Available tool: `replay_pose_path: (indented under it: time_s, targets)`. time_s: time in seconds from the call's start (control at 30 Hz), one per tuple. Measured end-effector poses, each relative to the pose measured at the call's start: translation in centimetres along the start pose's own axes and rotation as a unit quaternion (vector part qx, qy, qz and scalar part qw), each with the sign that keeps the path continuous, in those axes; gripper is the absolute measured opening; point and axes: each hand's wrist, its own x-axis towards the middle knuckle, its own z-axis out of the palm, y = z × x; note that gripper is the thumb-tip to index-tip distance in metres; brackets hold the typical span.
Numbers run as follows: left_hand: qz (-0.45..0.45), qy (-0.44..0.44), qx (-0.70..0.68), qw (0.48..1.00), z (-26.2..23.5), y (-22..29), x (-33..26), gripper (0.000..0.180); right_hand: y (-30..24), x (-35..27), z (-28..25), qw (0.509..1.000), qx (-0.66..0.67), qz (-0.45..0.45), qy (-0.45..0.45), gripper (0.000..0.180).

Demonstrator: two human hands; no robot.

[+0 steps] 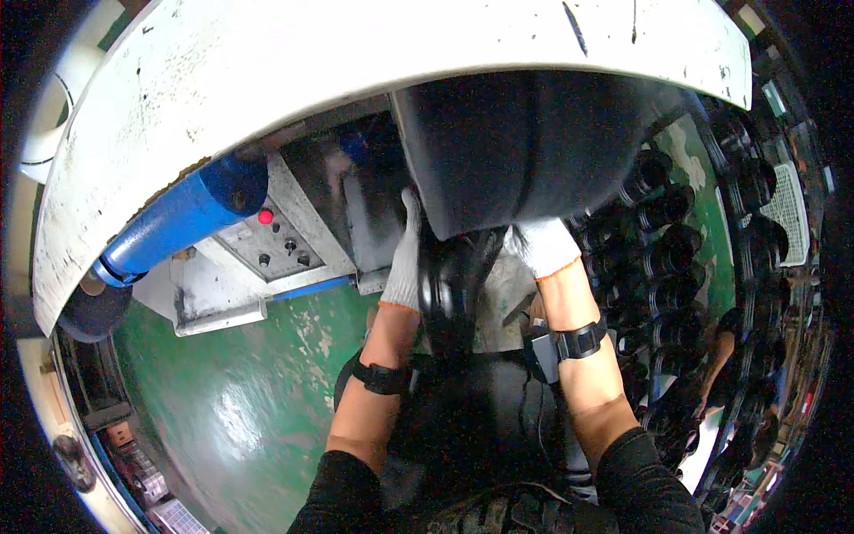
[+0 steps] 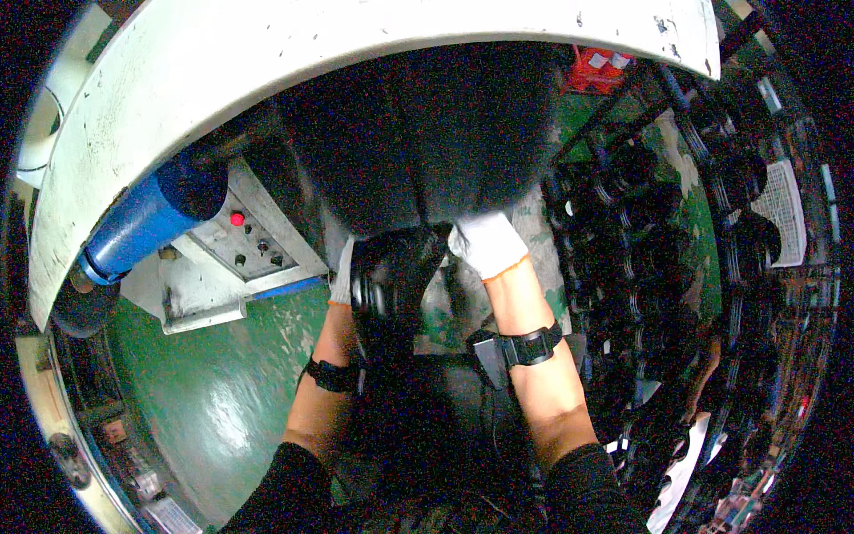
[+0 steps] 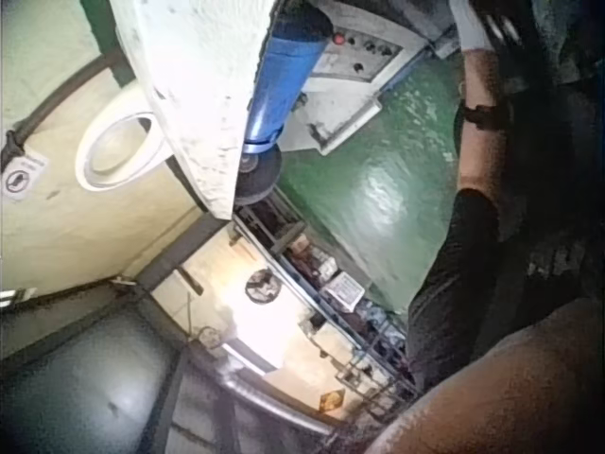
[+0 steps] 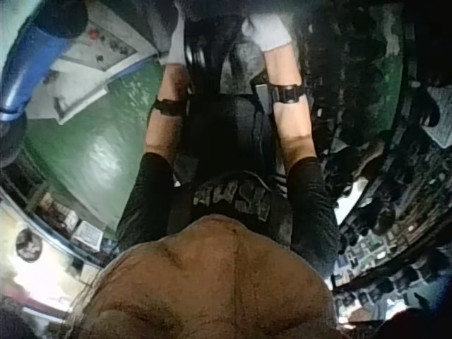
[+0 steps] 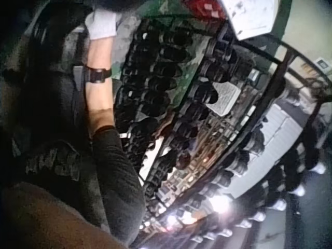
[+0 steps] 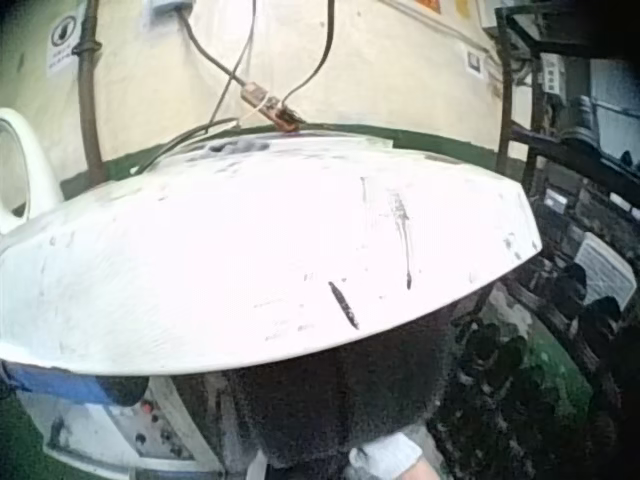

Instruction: Polishing black leather shoes using a rotary buffer machine and placing them on a rack.

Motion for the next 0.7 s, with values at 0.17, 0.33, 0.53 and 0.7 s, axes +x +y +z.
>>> replay_pose_path:
  time_s: [0.17,0.33,0.53,0.7]
  targets:
    - [-0.011,-0.158,-0.044,0.986,-2.2,-2.3,1.0,0.075,1.0,-0.7,-1.6,0.999,0.041,0.011,0.006,0.045]
    - [0.031,-0.207,-0.06,0.976,-2.8,-4.4,2.6,0.069,3.6,-1.8,-3.7,0.997,-0.027,0.05,-0.053,0.04]
    - [0.218,-0.154,0.319,0.909,-7.8,-9.3,9.1,0.062,2.6,-1.7,-7.0,0.992,0.078,-0.07,0.066,0.031]
    - [0.297,-0.05,0.677,0.672,-10.1,-8.9,12.5,0.055,0.1,-1.1,-7.5,0.941,0.323,0.094,-0.027,0.031]
